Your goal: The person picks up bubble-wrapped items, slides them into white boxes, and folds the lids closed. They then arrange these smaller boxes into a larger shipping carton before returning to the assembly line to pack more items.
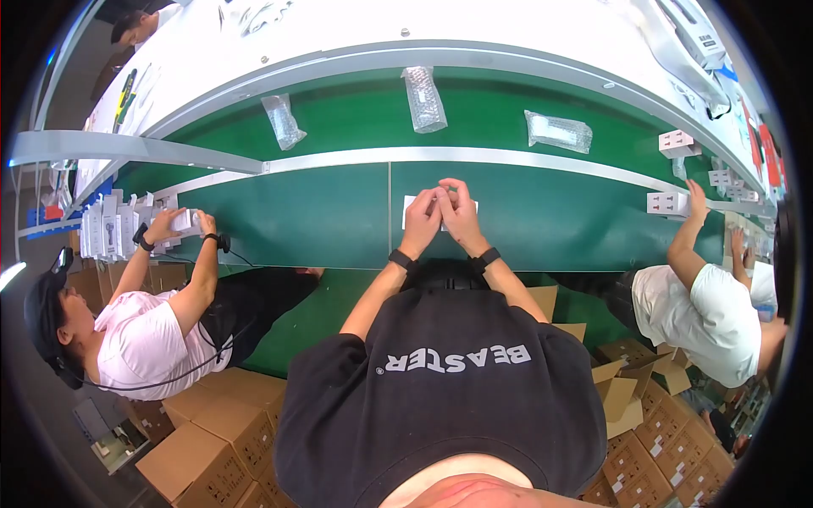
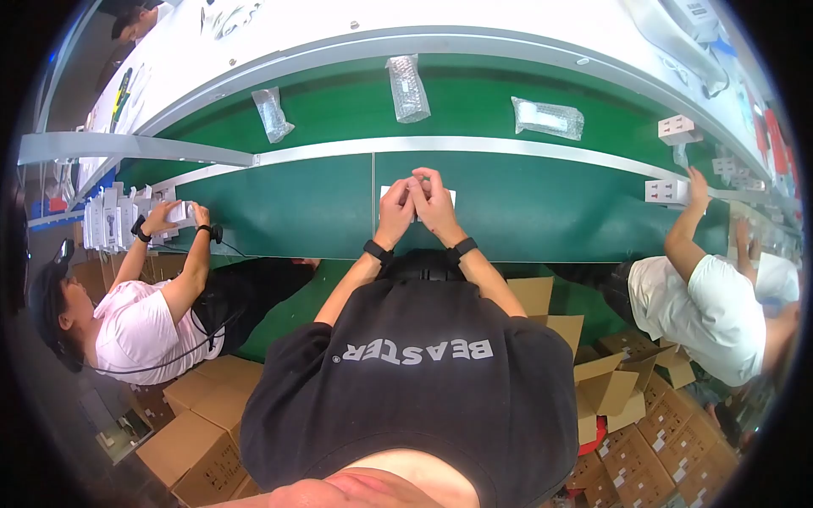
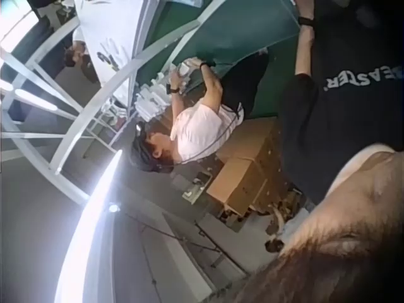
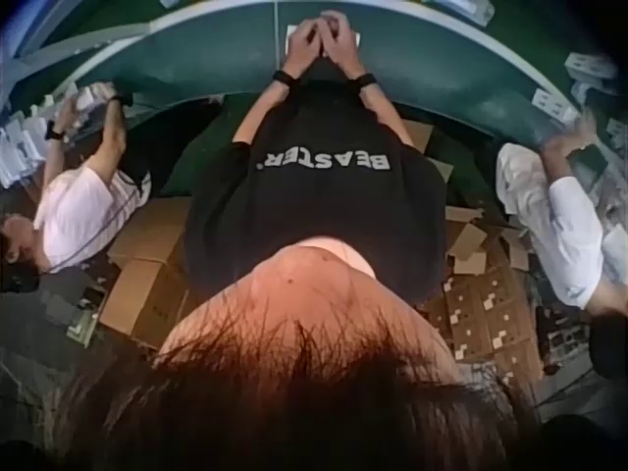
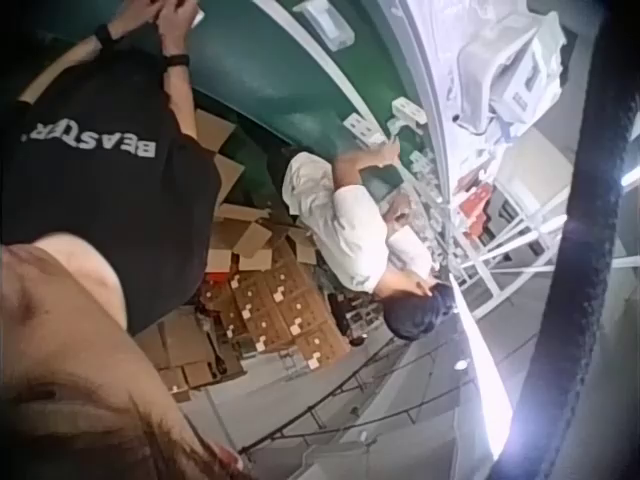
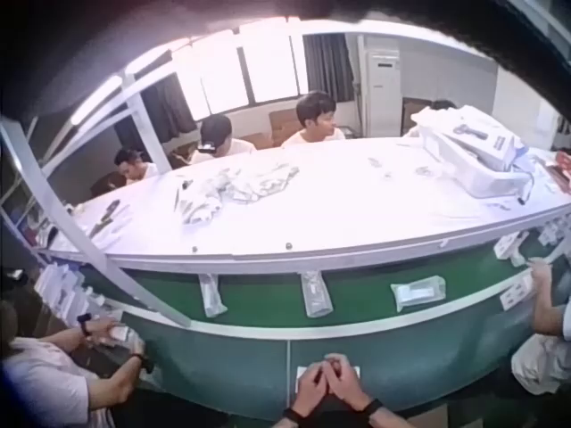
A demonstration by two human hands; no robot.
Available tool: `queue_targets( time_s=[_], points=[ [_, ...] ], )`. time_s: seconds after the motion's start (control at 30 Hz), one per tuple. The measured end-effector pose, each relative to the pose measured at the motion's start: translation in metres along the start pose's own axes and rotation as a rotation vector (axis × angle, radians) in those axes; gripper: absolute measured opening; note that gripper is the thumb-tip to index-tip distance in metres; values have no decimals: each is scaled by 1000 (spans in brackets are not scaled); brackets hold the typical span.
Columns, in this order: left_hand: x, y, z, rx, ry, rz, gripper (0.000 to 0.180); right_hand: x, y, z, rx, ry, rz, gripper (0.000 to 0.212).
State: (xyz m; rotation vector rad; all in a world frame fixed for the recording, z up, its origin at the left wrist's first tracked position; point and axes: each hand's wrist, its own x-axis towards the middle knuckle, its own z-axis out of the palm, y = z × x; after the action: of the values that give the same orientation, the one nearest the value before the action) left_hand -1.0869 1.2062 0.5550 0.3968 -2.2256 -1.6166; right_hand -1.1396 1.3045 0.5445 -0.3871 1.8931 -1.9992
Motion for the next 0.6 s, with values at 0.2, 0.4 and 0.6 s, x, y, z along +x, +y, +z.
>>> queue_targets(
  time_s=[0.2,0.4,0.6],
  points=[
    [-5,5,12,-21,3,3,19,-5,-3,-14,-22,-17,19,29],
    [-11,-1,25,-60,13,-57,21,-10,-12,-24,15,-16,14,29],
    [-14,2,40,-111,16,-72,23,-11,-14,-38,0,-19,20,30]
  ],
)
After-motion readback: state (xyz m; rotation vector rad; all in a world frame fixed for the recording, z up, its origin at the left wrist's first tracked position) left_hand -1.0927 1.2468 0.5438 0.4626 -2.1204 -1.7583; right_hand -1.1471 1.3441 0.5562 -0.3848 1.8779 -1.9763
